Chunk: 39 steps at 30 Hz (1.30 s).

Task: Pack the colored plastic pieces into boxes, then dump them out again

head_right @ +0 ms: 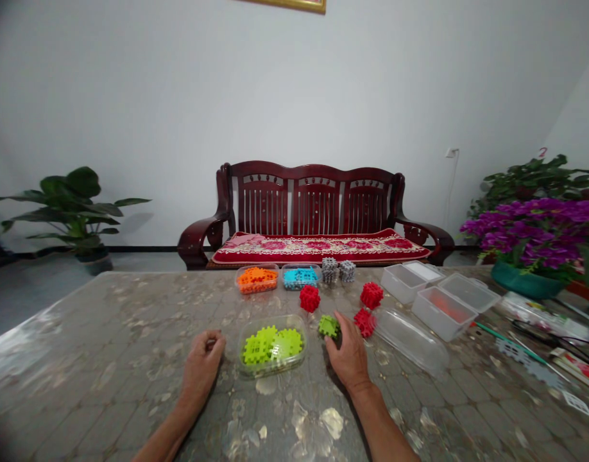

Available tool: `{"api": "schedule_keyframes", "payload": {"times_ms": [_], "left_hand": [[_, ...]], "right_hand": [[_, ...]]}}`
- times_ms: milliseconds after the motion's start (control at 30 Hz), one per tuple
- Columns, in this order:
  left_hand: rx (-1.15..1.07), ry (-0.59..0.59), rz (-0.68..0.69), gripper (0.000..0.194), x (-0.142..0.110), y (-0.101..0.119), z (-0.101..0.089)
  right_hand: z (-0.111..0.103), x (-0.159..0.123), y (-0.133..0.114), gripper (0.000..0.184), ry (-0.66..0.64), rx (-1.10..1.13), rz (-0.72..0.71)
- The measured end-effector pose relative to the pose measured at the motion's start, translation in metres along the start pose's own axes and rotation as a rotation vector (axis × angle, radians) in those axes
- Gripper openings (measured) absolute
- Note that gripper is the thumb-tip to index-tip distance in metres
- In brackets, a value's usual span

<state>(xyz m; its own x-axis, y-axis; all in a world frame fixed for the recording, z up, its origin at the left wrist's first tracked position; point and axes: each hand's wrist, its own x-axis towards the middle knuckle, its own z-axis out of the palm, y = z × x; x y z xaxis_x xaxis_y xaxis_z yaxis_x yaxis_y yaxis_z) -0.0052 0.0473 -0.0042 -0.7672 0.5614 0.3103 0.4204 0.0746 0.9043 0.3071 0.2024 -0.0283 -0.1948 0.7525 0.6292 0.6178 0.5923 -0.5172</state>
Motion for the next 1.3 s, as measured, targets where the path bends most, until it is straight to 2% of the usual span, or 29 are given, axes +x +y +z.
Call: {"api": "schedule_keyframes", "payload": {"times_ms": [267, 400, 500, 600, 667, 800, 967, 1100, 1200, 1300], "left_hand": [[-0.054, -0.075, 0.011, 0.012, -0.003, 0.002, -0.004], [-0.066, -0.105, 0.012, 0.009, -0.005, 0.003, -0.004], [-0.061, -0.112, -0.008, 0.01, -0.005, 0.004, -0.003], [-0.062, -0.099, -0.02, 0.02, -0.005, 0.006, -0.001], [-0.094, -0.132, -0.007, 0.032, -0.006, 0.007, 0.001], [-0.205, -0.335, 0.051, 0.059, -0.011, 0.002, 0.012], [-0.229, -0.479, 0.148, 0.086, -0.017, -0.01, 0.02], [-0.212, -0.562, 0.158, 0.105, -0.018, -0.004, 0.017], [-0.201, -0.575, 0.158, 0.104, -0.019, 0.003, 0.015], [-0.193, -0.58, 0.158, 0.097, -0.019, 0.008, 0.014]], "right_hand": [[0.001, 0.003, 0.0, 0.069, 0.077, 0.051, -0.01], [0.001, 0.013, -0.001, 0.069, 0.099, 0.068, 0.031], [-0.001, 0.023, -0.007, 0.064, 0.045, 0.016, 0.05], [-0.006, 0.03, -0.015, 0.057, -0.106, -0.108, 0.034], [-0.009, 0.033, -0.021, 0.058, -0.208, -0.194, 0.015], [-0.011, 0.035, -0.026, 0.059, -0.326, -0.309, 0.02], [-0.013, 0.036, -0.024, 0.061, -0.358, -0.297, 0.059], [-0.018, 0.039, -0.026, 0.062, -0.306, -0.217, 0.088], [-0.024, 0.043, -0.041, 0.058, -0.295, -0.108, 0.07], [-0.028, 0.047, -0.064, 0.057, -0.368, 0.034, 0.001]]}}
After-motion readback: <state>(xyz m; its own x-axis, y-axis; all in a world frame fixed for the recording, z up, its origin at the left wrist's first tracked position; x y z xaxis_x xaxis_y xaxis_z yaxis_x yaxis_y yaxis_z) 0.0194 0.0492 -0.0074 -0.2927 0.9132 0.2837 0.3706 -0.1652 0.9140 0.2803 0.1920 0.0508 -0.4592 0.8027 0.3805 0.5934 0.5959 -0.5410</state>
